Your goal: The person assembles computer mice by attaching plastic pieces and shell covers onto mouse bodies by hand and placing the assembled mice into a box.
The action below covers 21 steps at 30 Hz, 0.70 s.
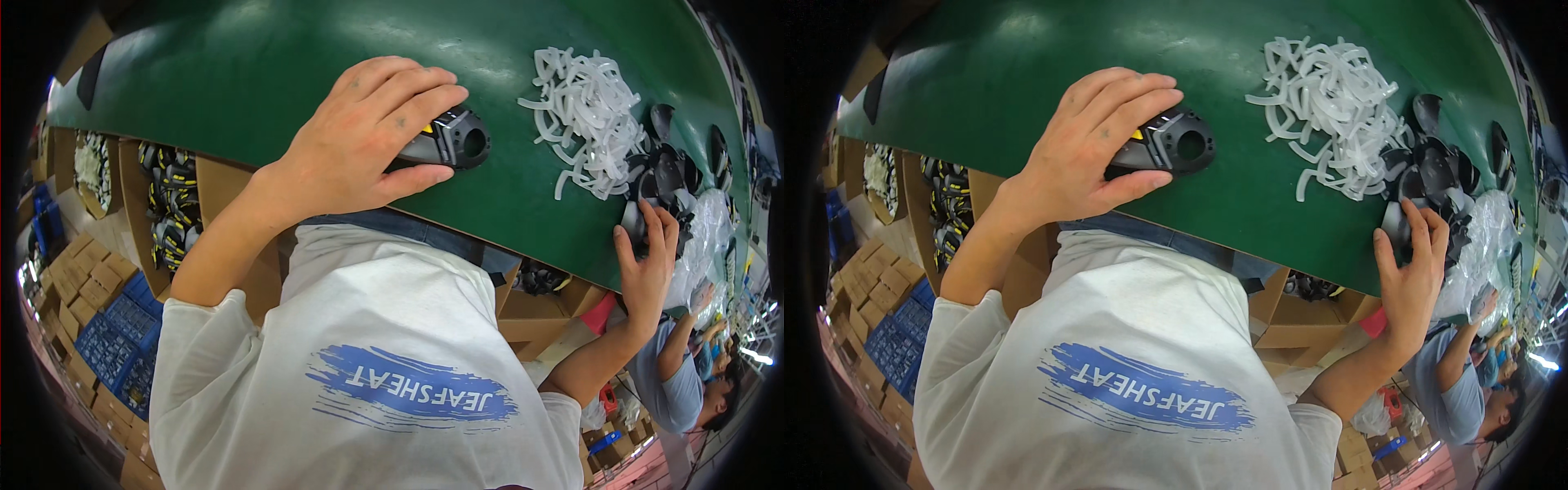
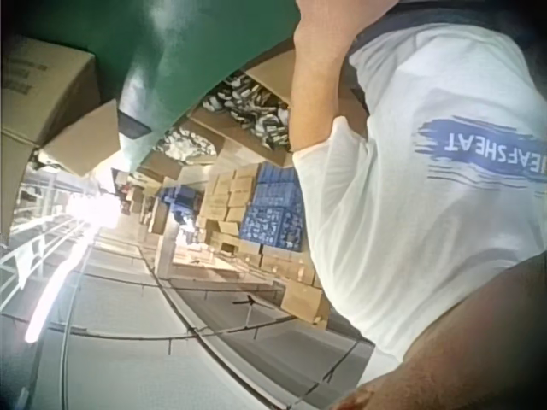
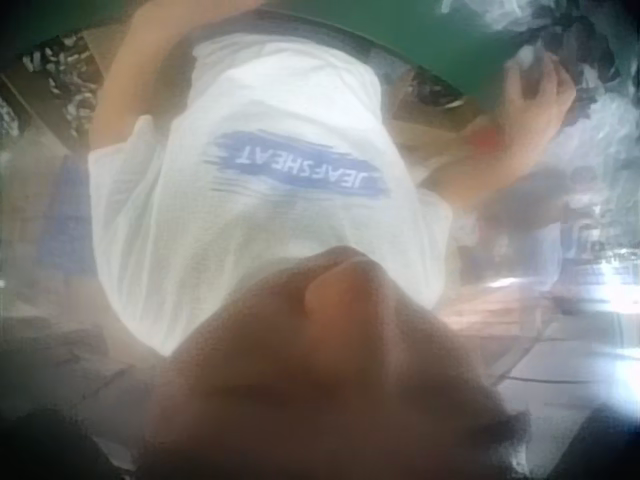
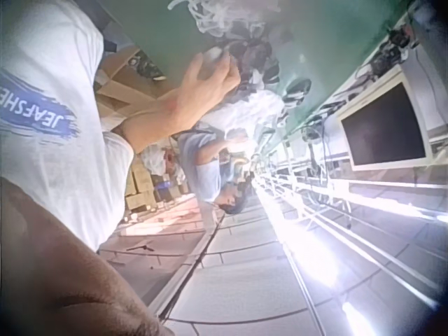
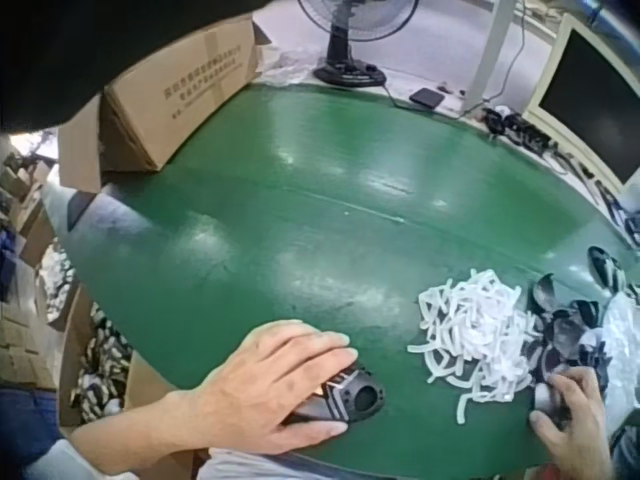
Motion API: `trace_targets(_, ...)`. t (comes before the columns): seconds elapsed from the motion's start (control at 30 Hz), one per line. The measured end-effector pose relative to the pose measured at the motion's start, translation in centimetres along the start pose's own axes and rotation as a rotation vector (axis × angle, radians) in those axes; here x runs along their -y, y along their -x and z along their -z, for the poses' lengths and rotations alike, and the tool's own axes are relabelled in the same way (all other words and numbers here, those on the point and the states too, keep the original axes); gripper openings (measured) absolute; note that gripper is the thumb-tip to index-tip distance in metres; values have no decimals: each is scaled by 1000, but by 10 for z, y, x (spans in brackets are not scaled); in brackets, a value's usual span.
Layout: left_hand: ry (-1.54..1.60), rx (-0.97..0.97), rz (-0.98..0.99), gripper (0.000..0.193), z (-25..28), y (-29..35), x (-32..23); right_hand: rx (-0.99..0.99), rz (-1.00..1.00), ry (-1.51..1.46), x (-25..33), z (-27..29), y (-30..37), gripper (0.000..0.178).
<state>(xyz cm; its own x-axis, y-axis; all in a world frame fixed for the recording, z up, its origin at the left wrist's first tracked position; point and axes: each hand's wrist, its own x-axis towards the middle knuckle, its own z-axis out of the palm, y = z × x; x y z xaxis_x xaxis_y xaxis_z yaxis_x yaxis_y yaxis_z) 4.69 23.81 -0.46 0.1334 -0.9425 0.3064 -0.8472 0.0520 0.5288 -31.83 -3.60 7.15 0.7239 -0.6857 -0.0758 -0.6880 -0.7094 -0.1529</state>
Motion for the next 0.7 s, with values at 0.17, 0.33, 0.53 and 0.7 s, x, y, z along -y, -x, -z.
trace_targets(0.17,-3,65,17,77,7,-1,1,-126,-73,-118,6,7,4,54)
trace_targets(0.33,-41,126,6,90,8,-1,1,-223,36,-230,18,0,4,54)
trace_targets(0.53,4,119,-4,92,5,-4,3,-205,9,-242,26,-20,-16,48)
trace_targets(0.7,13,106,19,94,8,-5,1,-277,12,-198,11,-14,-7,33)
